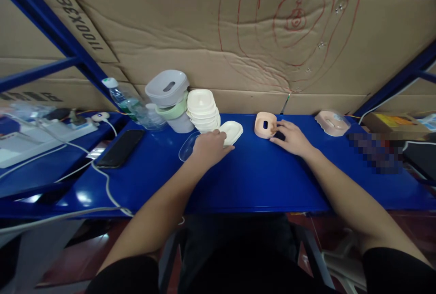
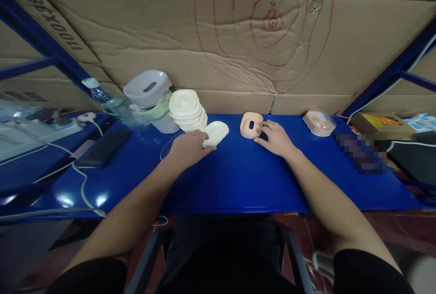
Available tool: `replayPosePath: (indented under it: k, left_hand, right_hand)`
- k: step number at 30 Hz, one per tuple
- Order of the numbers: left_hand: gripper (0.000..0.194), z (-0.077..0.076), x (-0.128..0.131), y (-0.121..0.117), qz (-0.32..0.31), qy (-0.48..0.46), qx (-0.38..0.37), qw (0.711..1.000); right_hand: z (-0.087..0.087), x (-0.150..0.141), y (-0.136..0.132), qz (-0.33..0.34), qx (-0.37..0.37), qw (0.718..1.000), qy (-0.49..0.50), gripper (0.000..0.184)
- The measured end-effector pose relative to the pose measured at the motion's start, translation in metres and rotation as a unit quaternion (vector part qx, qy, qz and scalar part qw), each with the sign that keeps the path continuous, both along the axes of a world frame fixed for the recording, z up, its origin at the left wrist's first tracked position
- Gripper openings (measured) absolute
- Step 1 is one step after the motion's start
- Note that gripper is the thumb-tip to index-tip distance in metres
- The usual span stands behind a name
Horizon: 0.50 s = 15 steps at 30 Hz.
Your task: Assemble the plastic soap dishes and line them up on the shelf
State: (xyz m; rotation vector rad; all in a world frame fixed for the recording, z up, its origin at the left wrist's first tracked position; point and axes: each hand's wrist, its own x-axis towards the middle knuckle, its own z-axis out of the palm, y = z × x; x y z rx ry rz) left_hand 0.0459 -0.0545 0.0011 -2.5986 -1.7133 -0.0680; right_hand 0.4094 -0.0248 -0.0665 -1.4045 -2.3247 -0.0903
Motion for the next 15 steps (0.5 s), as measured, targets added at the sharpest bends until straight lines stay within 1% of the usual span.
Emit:
replayPosePath:
  k: [3, 5, 7, 9, 12, 15]
  left_hand:
    - [0.05, 0.006, -0.013, 0.003, 0.063, 0.018, -0.015, 0.998]
    - [0.045, 0.009, -0.021, 0.006, 0.079, 0.042, -0.043, 0.995]
    - [0.036, 0.01, -0.025, 0.007, 0.069, 0.071, -0.068, 0.993]
    - [0.029, 0.011, -0.025, 0.005, 0.045, 0.09, -0.08, 0.992]
    - [0.026, 0.012, -0.021, 0.0, 0.009, 0.095, -0.089, 0.992]
    - [0.024, 0.012, -0.018, -0.003, 0.004, 0.094, -0.092, 0.991]
  right_hand:
    - [0.005, 0.014, 0.001, -0.035, 0.003, 0.999, 0.01, 0.049]
    - [0.005, 0.018, 0.001, -0.053, 0.0, 0.998, 0.017, 0.048]
    - [0.002, 0.018, 0.001, -0.045, -0.003, 0.999, 0.023, 0.049]
    - [-0.002, 0.014, 0.001, -0.02, -0.008, 0.999, 0.027, 0.051]
    - [-0.007, 0.008, 0.001, 0.018, -0.018, 0.999, 0.029, 0.053]
    - [-0.01, 0.004, 0.002, 0.043, -0.022, 0.998, 0.028, 0.052]
